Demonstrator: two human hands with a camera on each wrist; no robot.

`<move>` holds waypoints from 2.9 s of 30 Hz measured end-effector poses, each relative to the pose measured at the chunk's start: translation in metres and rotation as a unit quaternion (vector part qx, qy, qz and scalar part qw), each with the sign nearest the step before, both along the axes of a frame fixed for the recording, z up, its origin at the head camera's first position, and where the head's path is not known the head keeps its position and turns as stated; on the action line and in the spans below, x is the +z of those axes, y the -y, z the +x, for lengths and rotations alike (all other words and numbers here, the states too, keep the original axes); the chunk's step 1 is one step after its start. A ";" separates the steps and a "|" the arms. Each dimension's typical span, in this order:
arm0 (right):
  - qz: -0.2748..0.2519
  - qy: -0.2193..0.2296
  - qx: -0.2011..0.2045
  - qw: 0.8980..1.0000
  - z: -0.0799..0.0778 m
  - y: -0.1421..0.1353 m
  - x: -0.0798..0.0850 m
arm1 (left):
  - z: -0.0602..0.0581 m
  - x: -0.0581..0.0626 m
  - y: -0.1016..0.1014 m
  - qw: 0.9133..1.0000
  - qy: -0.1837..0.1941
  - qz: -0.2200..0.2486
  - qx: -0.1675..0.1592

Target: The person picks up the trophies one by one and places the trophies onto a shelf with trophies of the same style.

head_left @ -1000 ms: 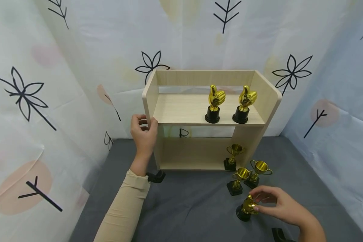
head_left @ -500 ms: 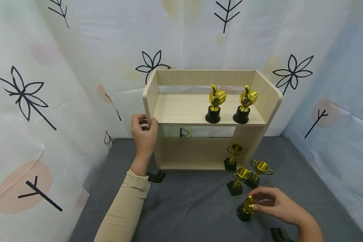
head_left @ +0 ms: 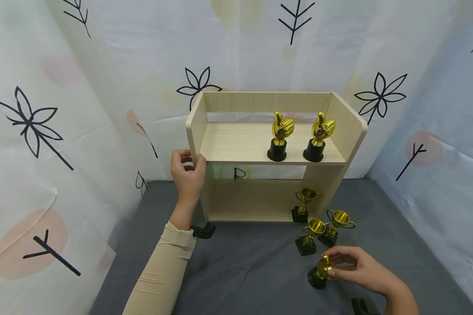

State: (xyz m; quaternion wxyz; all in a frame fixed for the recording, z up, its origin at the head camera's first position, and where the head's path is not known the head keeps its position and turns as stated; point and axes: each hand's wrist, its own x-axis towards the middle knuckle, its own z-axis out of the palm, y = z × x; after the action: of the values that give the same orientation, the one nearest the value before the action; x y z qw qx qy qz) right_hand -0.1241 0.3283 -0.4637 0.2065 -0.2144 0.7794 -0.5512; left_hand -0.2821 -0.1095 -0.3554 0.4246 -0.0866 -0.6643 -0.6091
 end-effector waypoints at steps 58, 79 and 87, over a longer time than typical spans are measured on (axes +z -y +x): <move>-0.037 0.006 0.012 0.999 0.004 0.002 -0.016 | 0.000 -0.002 0.002 1.000 0.007 0.000 -0.006; -0.028 0.021 0.011 0.999 0.007 0.003 -0.012 | 0.002 -0.002 0.001 1.000 0.004 0.001 -0.012; -0.017 0.020 0.004 1.000 0.007 0.004 -0.009 | 0.004 0.001 0.000 1.000 -0.002 0.001 -0.008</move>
State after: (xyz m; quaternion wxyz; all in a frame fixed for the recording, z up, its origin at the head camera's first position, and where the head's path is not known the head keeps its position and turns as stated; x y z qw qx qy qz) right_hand -0.1167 0.3247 -0.4730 0.2204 -0.2103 0.7648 -0.5676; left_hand -0.2778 -0.1098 -0.3540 0.4212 -0.0933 -0.6621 -0.6128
